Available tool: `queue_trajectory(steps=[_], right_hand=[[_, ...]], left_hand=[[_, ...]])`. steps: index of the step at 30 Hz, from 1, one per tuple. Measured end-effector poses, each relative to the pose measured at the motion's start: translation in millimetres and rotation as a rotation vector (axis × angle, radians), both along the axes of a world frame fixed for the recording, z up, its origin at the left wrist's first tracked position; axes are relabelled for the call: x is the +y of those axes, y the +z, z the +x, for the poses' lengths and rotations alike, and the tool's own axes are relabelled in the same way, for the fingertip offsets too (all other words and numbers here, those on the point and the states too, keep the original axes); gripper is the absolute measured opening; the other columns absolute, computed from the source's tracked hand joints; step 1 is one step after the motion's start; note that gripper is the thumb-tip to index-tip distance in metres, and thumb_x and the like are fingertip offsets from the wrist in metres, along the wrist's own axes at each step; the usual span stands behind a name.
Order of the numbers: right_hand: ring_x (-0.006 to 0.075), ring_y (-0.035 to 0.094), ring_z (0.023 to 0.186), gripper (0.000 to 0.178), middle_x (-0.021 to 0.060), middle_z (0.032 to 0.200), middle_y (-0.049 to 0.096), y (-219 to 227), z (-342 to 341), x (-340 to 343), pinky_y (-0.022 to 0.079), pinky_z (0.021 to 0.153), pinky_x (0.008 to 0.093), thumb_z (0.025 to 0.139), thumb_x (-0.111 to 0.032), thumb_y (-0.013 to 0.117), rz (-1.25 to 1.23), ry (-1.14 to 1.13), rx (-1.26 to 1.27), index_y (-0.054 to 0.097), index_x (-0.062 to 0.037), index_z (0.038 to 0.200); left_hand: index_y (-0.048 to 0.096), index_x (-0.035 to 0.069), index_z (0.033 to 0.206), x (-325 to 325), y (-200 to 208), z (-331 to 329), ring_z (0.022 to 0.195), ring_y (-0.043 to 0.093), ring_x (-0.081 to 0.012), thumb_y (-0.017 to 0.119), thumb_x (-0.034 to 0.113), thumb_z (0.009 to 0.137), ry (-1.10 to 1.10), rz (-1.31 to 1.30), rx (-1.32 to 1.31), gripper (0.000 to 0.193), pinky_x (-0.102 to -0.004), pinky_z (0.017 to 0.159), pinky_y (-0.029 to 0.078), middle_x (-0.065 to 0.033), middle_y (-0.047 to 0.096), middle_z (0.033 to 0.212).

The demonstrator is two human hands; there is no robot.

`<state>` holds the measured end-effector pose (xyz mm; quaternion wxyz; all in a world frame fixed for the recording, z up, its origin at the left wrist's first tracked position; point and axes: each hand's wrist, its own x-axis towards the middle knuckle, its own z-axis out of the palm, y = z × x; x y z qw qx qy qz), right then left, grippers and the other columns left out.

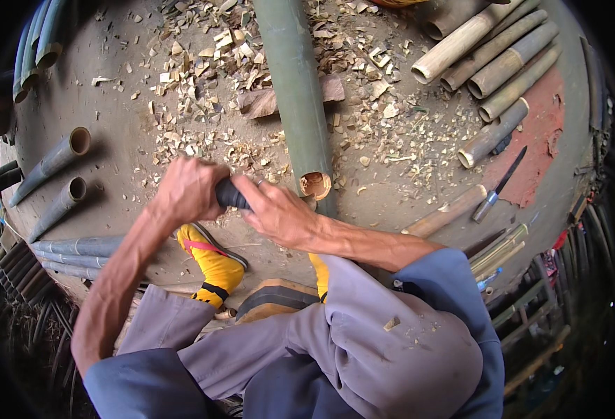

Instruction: The person carves a hole into a bamboo stalk using a knife and a mallet, measures it with a tape measure, and then fits a smaller bamboo piece into the hole.

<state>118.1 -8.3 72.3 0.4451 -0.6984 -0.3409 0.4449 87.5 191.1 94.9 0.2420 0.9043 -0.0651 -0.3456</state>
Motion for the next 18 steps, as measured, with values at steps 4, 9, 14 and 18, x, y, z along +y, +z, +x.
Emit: queue_trajectory(steps=[4, 9, 14, 18], right_hand=[[0.0413, 0.065, 0.072, 0.042, 0.0248, 0.081, 0.061, -6, -2, -14, 0.053, 0.058, 0.0481, 0.082, -0.008, 0.058, -0.03, 0.495, -0.066, 0.041, -0.001, 0.119], [0.0346, 0.067, 0.062, 0.028, 0.0162, 0.067, 0.063, -2, 9, -31, 0.053, 0.054, 0.0457, 0.083, -0.01, 0.053, 0.122, 0.902, -0.187, 0.047, -0.0024, 0.109], [0.0284, 0.068, 0.065, 0.015, 0.0095, 0.066, 0.066, -13, 12, -64, 0.051, 0.047, 0.0417, 0.078, -0.015, 0.057, 0.283, 1.192, -0.302, 0.061, -0.0057, 0.089], [0.0249, 0.068, 0.065, 0.01, 0.0069, 0.068, 0.067, 2, 14, -57, 0.052, 0.048, 0.0375, 0.074, -0.017, 0.06, 0.227, 1.277, -0.337, 0.065, -0.0088, 0.077]], left_hand=[[0.065, 0.006, 0.081, -48, 11, -69, 0.06, 0.065, -0.0331, 0.071, 0.022, 0.059, 0.424, 0.03, 0.213, 0.028, -0.042, 0.061, 0.055, -0.0157, 0.066, 0.069], [0.065, 0.002, 0.095, -125, 25, -114, 0.065, 0.067, -0.0352, 0.074, 0.024, 0.065, 0.892, -0.082, 0.421, 0.038, -0.0411, 0.064, 0.054, -0.0201, 0.066, 0.07], [0.061, -0.005, 0.086, -223, 26, -122, 0.06, 0.063, -0.0168, 0.07, 0.015, 0.068, 1.334, -0.278, 0.472, 0.028, -0.033, 0.059, 0.052, -0.0141, 0.066, 0.067], [0.063, -0.003, 0.092, -246, 7, -143, 0.058, 0.063, -0.0186, 0.074, 0.02, 0.068, 1.402, -0.301, 0.269, 0.036, -0.0344, 0.058, 0.051, -0.0161, 0.065, 0.065]])
